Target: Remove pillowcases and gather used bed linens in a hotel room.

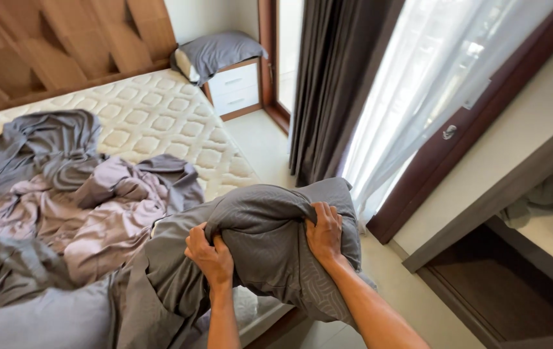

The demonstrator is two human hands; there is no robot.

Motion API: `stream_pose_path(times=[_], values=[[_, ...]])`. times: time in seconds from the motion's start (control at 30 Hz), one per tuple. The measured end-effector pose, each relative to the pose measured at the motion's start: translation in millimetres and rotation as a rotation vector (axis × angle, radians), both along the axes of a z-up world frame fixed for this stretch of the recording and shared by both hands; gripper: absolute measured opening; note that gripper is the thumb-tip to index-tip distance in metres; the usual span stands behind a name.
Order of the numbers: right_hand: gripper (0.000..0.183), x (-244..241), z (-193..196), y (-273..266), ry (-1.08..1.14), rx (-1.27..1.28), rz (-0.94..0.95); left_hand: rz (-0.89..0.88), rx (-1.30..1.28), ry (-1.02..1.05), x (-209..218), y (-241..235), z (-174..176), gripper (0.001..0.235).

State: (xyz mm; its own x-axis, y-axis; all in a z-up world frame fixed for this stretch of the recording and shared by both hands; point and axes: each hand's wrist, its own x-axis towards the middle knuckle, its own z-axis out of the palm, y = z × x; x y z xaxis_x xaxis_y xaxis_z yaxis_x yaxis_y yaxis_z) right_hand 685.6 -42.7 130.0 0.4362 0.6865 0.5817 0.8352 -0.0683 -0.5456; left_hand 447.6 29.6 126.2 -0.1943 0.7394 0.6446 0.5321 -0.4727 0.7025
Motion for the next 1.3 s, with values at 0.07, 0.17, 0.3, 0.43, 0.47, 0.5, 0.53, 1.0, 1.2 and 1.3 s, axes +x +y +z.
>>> stream_pose_path(times=[0.07, 0.17, 0.3, 0.43, 0.47, 0.5, 0.53, 1.0, 1.2, 1.3], values=[[0.032, 25.6, -4.3, 3.3, 0.000, 0.028, -0.028, -0.008, -0.002, 0.019, 25.6, 7.3, -1.3, 0.024], [0.032, 63.2, -10.8, 12.4, -0.003, 0.051, -0.044, -0.006, -0.003, 0.027, 67.1, 18.6, -0.2, 0.022], [0.029, 117.6, -14.9, 50.7, 0.019, 0.078, -0.009, 0.028, 0.013, 0.031, 119.9, 50.3, -4.7, 0.021], [0.030, 165.5, -4.8, 92.7, 0.008, 0.095, 0.083, 0.091, -0.005, 0.012, 164.8, 85.1, -6.5, 0.021], [0.026, 179.6, -5.0, 106.0, 0.017, 0.090, 0.110, 0.123, 0.022, 0.026, 177.7, 101.4, -10.7, 0.025], [0.021, 193.8, -4.9, 118.4, 0.026, 0.084, 0.136, 0.155, 0.050, 0.039, 190.7, 116.9, -14.6, 0.028], [0.021, 206.4, -3.1, 129.7, 0.016, 0.092, 0.150, 0.168, 0.058, 0.029, 204.3, 122.0, -6.6, 0.028], [0.022, 322.9, 9.3, 260.2, 0.120, 0.032, 0.379, 0.372, 0.018, 0.041, 317.1, 185.1, 21.4, 0.029], [0.019, 355.9, 14.5, 315.1, 0.142, -0.046, 0.475, 0.500, -0.026, 0.044, 350.6, 204.4, 22.6, 0.023], [0.019, 357.6, 3.8, 349.6, 0.102, -0.057, 0.530, 0.564, -0.029, 0.046, 354.9, 224.2, 22.7, 0.020]])
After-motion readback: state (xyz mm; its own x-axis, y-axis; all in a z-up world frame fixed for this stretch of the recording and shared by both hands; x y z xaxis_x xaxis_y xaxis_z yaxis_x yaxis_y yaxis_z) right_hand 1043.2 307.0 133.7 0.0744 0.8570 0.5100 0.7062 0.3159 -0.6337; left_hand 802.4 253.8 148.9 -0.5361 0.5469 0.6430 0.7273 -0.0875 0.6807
